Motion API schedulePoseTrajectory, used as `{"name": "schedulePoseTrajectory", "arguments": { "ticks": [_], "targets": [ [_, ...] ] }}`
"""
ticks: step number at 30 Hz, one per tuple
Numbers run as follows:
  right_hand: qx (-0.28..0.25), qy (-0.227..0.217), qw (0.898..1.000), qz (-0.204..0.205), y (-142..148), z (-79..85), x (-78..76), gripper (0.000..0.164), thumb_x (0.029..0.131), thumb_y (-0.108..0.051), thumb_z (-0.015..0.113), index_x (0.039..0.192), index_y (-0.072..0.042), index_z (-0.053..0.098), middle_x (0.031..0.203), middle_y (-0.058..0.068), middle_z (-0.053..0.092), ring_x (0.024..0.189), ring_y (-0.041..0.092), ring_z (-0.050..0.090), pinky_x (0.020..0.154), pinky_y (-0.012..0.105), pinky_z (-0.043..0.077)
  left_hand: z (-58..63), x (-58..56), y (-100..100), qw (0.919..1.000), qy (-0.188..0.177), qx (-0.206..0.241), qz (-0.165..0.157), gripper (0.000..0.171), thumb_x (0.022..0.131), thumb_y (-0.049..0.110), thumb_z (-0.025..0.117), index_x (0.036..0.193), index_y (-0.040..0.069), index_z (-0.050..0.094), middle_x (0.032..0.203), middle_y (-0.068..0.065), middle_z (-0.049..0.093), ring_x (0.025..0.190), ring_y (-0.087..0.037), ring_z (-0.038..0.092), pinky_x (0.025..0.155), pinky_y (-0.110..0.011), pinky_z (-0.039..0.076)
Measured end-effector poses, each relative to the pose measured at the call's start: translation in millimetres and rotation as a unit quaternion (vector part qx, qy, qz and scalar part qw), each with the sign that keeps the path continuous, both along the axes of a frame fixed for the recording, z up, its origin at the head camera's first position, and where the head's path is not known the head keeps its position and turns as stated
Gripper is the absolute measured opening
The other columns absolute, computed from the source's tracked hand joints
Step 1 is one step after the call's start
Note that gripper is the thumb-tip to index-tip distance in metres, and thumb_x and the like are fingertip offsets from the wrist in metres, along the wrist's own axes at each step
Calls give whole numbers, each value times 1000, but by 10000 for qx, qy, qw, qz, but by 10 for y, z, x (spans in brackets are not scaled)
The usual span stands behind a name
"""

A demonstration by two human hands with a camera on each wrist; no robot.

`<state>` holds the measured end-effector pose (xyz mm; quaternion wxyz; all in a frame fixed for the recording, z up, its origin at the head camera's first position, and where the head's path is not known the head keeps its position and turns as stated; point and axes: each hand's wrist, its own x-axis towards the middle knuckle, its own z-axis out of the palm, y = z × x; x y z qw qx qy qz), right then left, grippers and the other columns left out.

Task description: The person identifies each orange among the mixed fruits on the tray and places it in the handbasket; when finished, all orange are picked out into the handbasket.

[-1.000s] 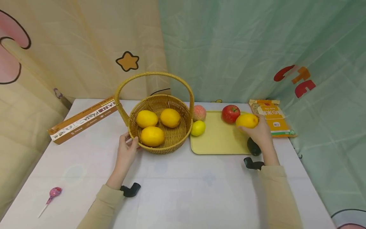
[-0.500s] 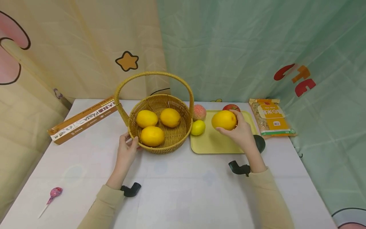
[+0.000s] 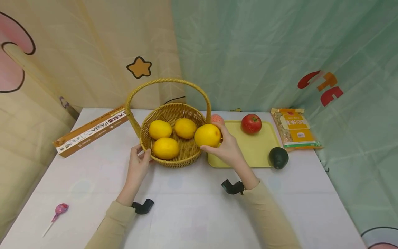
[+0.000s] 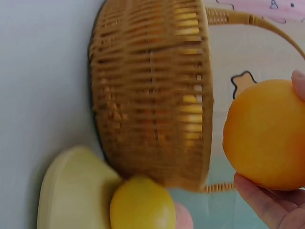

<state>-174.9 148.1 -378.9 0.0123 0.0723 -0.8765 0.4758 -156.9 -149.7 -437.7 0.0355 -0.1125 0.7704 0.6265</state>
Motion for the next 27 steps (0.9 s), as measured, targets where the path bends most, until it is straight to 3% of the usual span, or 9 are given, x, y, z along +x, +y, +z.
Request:
{"name": "schedulePoseTrajectory", "arguments": {
  "ticks": [8, 15, 23, 27],
  "targets": [
    [143, -25, 9988, 465, -321, -70, -135, 87, 76, -34, 85, 147, -14, 38, 140, 11, 50, 117, 30, 56, 98, 48, 55, 7, -6, 13, 10000, 0, 13, 42, 56, 106, 19, 41, 152, -1, 16, 155, -23, 24, 134, -33, 44, 104, -45, 51],
    [972, -152, 9932, 617, -450, -161, -206, 86, 74, -37, 86, 145, -12, 44, 130, 15, 48, 110, 29, 56, 96, 47, 55, -10, -17, 23, 10000, -42, -10, 70, 55, 106, 19, 41, 152, 0, 17, 155, -23, 24, 133, -33, 45, 103, -44, 53],
    [1639, 94, 9832, 793, -495, -229, -271, 87, 76, -35, 85, 146, -7, 42, 133, 17, 48, 113, 30, 56, 100, 45, 53, -23, -22, 23, 10000, -24, 35, 75, 56, 106, 20, 42, 152, 0, 17, 155, -23, 24, 134, -33, 44, 103, -44, 53],
    [1756, -69, 9801, 924, -523, -237, -308, 93, 76, -33, 86, 148, -2, 36, 141, 18, 47, 122, 31, 54, 107, 44, 49, -17, -13, 21, 10000, 1, 17, 96, 56, 106, 19, 41, 152, 0, 17, 154, -23, 25, 133, -33, 44, 103, -45, 52]
  ]
}}
